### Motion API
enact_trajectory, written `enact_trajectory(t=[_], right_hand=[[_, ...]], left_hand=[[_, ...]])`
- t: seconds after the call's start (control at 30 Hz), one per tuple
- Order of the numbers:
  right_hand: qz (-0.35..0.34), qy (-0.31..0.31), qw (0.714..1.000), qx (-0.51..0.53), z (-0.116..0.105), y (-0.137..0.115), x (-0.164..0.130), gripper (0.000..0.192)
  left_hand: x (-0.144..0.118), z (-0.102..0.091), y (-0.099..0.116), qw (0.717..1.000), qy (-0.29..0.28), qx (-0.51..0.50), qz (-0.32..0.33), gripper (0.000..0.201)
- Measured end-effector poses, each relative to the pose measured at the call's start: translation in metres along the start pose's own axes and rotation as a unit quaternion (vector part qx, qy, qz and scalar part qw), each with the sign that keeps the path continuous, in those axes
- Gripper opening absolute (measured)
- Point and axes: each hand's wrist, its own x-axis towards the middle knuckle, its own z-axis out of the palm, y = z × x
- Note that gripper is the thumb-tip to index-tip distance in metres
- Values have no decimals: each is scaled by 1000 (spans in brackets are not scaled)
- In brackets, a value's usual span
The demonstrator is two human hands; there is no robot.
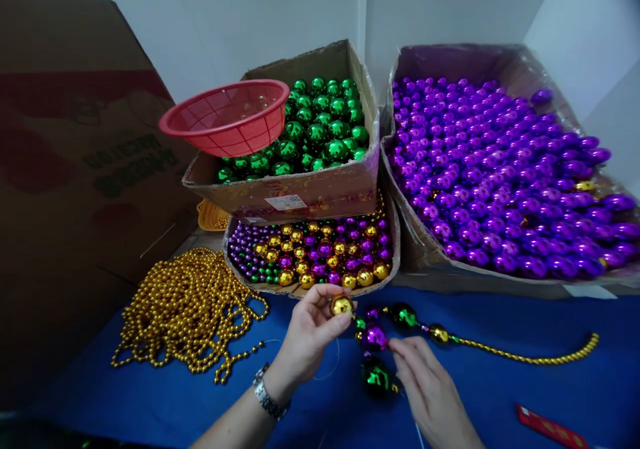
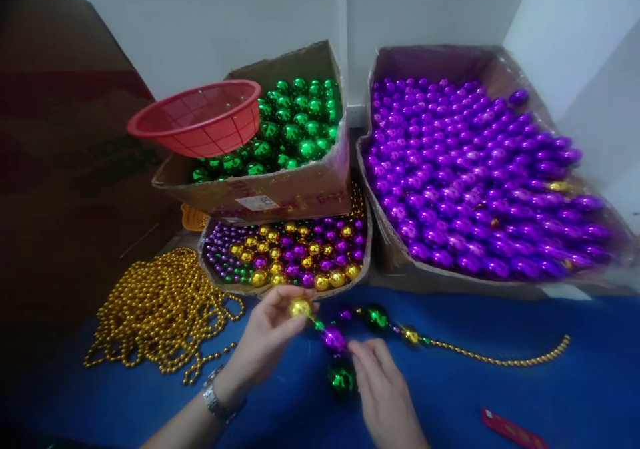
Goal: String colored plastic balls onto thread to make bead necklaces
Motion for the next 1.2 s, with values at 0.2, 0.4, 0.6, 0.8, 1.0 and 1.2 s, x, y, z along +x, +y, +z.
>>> enact_trajectory(t=[0.2,0.4,0.6,0.8,1.0,1.2], right_hand=[[85,1,993,83,-1,2,-3,19],[110,10,992,53,0,3,-4,21],[105,29,994,22,5,6,-7,22],[112,30,993,22,9,5,-9,22],[92,41,995,20,9,6,-10,21],[131,5,987,94,12,11,-12,24]], left_hand=[[0,-4,-1,1000,-11,11,-5,32],[-3,-2,0,994,-3,98,45,36],[-5,1,0,996,2,82,38,37],[-4,0,-5,996,19,72,44,36],[-9,3,0,987,17,122,99,37],[-9,3,1,994,2,81,73,40]])
